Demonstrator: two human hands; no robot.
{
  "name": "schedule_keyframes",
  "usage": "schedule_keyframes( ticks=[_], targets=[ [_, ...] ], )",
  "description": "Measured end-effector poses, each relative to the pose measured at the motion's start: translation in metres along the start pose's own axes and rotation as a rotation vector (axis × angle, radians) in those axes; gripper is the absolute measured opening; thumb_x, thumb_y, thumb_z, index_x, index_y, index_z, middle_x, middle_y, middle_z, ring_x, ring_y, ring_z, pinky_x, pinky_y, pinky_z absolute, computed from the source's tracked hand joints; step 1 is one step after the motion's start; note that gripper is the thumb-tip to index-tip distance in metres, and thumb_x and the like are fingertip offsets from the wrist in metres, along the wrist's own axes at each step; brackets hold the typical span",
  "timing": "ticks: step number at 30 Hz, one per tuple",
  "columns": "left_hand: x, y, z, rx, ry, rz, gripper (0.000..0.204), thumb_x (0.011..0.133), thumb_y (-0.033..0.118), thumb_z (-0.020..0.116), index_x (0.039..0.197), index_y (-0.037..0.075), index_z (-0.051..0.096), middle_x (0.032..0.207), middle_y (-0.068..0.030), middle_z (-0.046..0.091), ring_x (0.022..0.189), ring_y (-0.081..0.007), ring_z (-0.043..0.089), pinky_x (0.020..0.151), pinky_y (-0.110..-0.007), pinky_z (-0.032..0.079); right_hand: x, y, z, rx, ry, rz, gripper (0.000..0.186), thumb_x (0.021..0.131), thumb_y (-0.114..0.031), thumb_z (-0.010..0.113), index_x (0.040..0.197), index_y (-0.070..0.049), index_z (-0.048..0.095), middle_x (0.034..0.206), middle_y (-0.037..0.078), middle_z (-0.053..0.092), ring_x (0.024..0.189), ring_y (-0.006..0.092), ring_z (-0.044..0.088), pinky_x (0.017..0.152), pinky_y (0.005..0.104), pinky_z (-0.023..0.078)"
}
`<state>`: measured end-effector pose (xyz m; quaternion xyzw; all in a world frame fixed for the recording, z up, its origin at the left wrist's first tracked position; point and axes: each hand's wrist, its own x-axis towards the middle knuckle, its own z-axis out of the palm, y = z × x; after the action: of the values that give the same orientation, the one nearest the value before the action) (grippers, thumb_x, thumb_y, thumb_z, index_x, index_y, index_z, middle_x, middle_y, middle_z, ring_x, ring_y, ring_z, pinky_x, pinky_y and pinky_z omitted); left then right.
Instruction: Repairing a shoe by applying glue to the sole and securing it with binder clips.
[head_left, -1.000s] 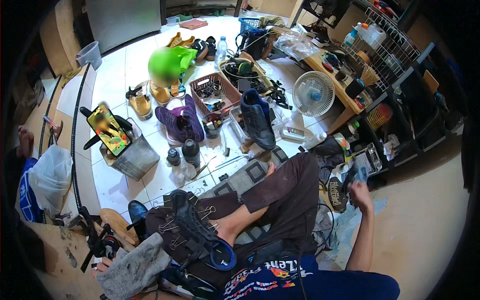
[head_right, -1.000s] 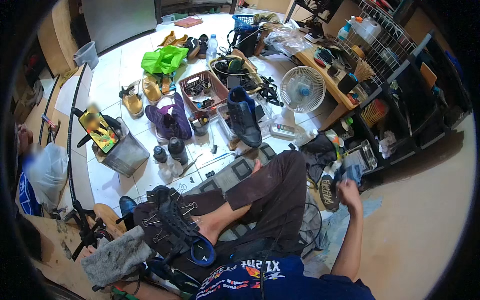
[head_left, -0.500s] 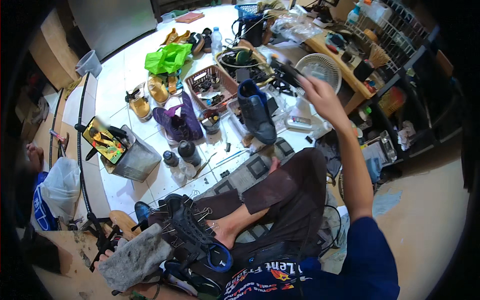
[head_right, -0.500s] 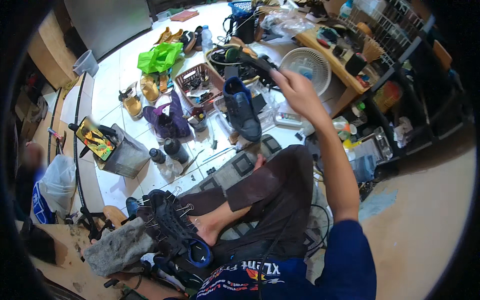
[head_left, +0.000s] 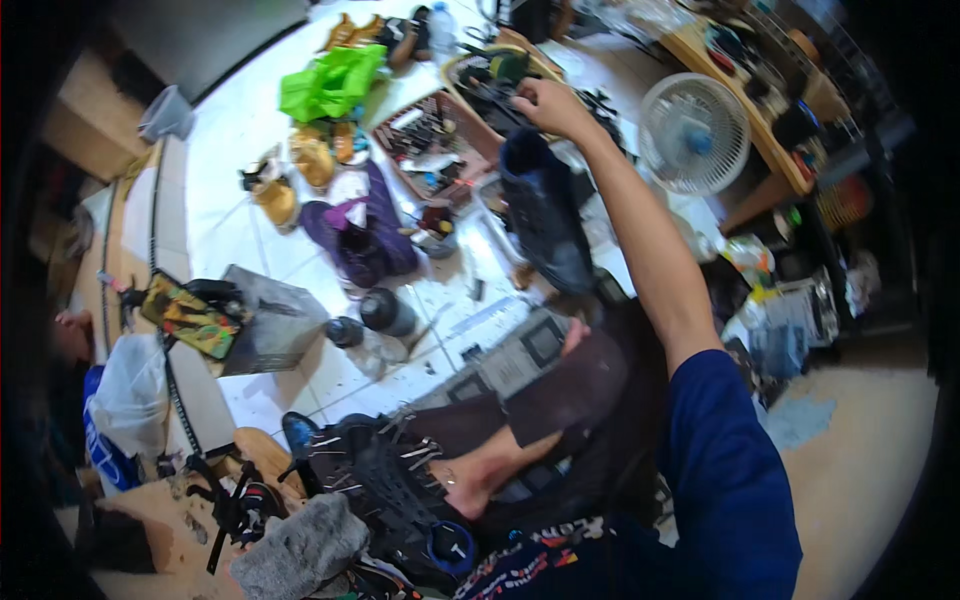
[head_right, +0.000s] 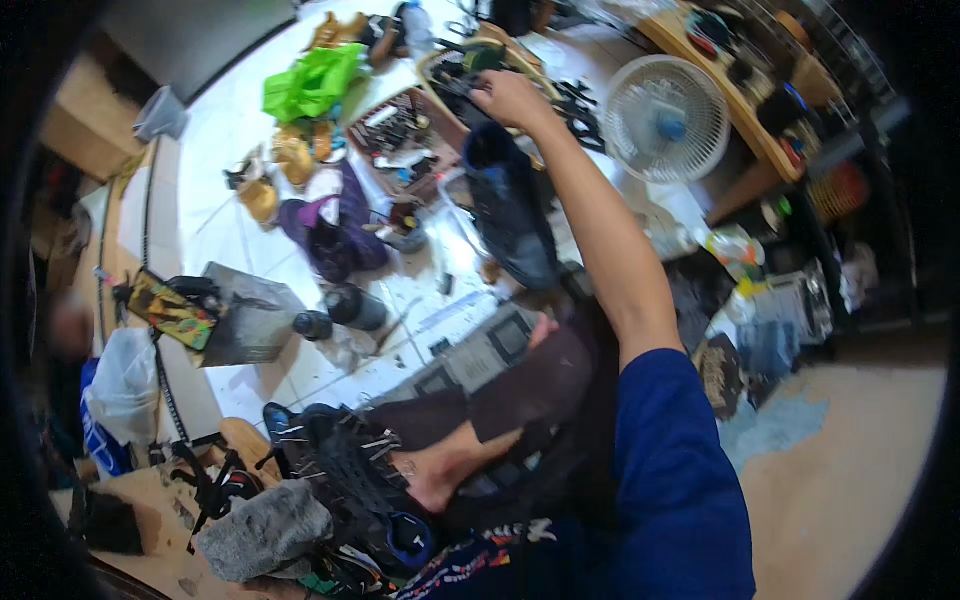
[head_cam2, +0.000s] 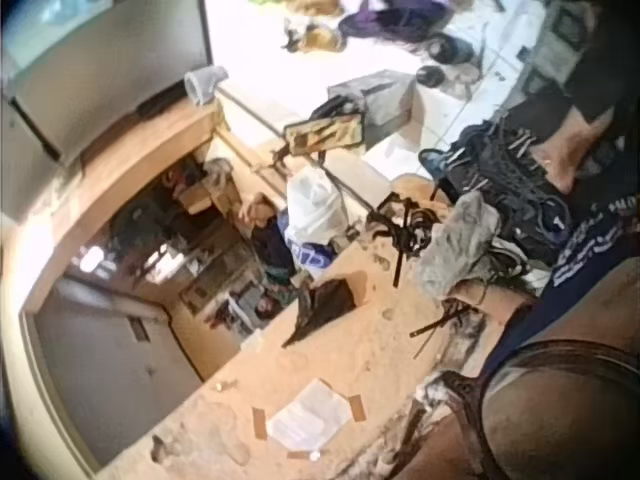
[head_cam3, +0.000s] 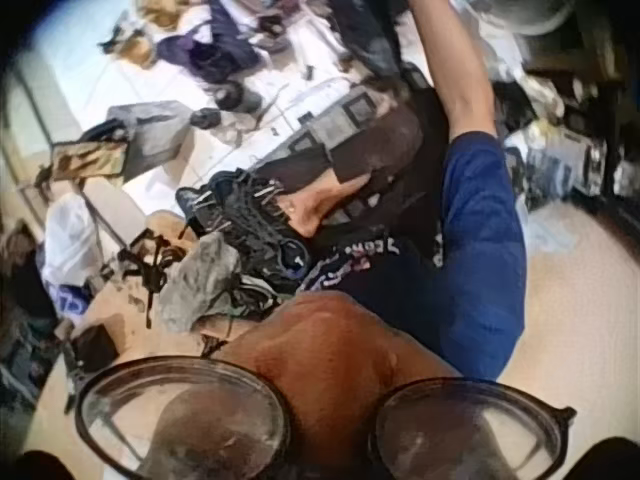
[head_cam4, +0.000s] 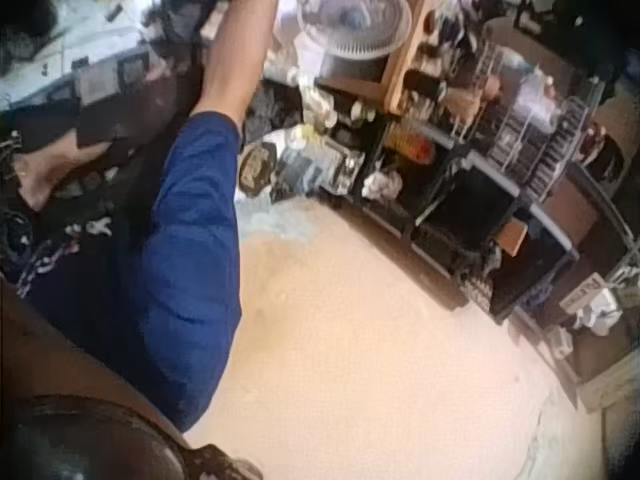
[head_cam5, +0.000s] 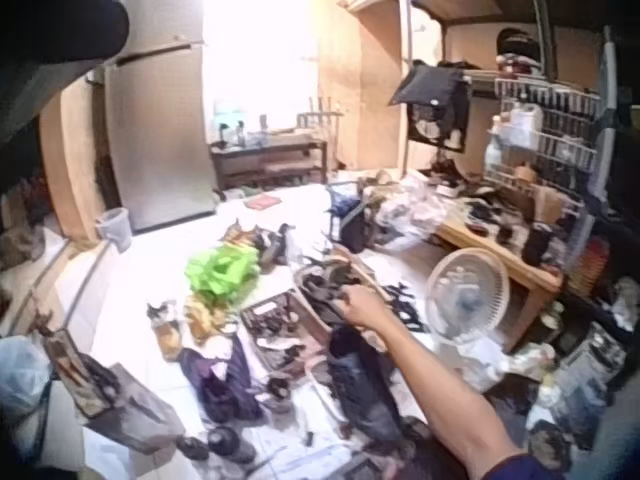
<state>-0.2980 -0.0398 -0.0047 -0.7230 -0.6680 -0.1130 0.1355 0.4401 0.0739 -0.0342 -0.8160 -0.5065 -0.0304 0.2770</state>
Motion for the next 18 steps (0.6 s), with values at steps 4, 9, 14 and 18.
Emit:
schedule_keyframes(
  ticks=[4,9,14,18],
  targets=[
    [0.012,0.022,0.006,-0.115,0.067,0.103,0.044,0.088,0.037,0.054,0.113,0.002,0.055,0.109,-0.0073,0.057,0.101,-0.0205,0.054,0.088,-0.032,0.043,-0.153,0.026,-0.067,0.259,-0.035,-0.155,0.031,0.093,-0.03,0.063,0.09,0.001,0.063,0.076,0.009,0.065,0.072,0.0148,0.062,0.069,0.0309,0.049],
    [0.009,0.039,-0.002,-0.344,0.103,0.144,0.043,0.087,0.038,0.055,0.11,0.001,0.056,0.105,-0.0061,0.058,0.097,-0.0189,0.055,0.085,-0.03,0.044,-0.385,0.126,-0.096,-0.043,0.008,0.351,0.039,0.089,-0.026,0.067,0.119,-0.002,0.064,0.11,0.017,0.068,0.106,0.031,0.064,0.094,0.0374,0.047],
    [0.018,0.063,-0.03,-0.612,0.155,0.153,0.042,0.086,0.038,0.057,0.106,0.001,0.057,0.102,-0.0049,0.059,0.093,-0.0173,0.056,0.082,-0.029,0.045,-0.547,0.166,-0.076,-0.289,-0.187,0.506,0.05,0.085,-0.023,0.068,0.128,-0.003,0.053,0.136,0.024,0.046,0.117,0.0407,0.051,0.097,0.0435,0.043],
    [0.037,0.088,-0.065,-0.916,0.216,0.143,0.042,0.085,0.038,0.058,0.103,0.0,0.058,0.099,-0.004,0.059,0.09,-0.0161,0.057,0.079,-0.029,0.046,-0.566,0.181,-0.101,-0.016,-0.091,0.473,0.028,0.087,-0.021,0.067,0.106,-0.001,0.062,0.097,0.02,0.065,0.086,0.0312,0.063,0.078,0.0391,0.049]
  ],
)
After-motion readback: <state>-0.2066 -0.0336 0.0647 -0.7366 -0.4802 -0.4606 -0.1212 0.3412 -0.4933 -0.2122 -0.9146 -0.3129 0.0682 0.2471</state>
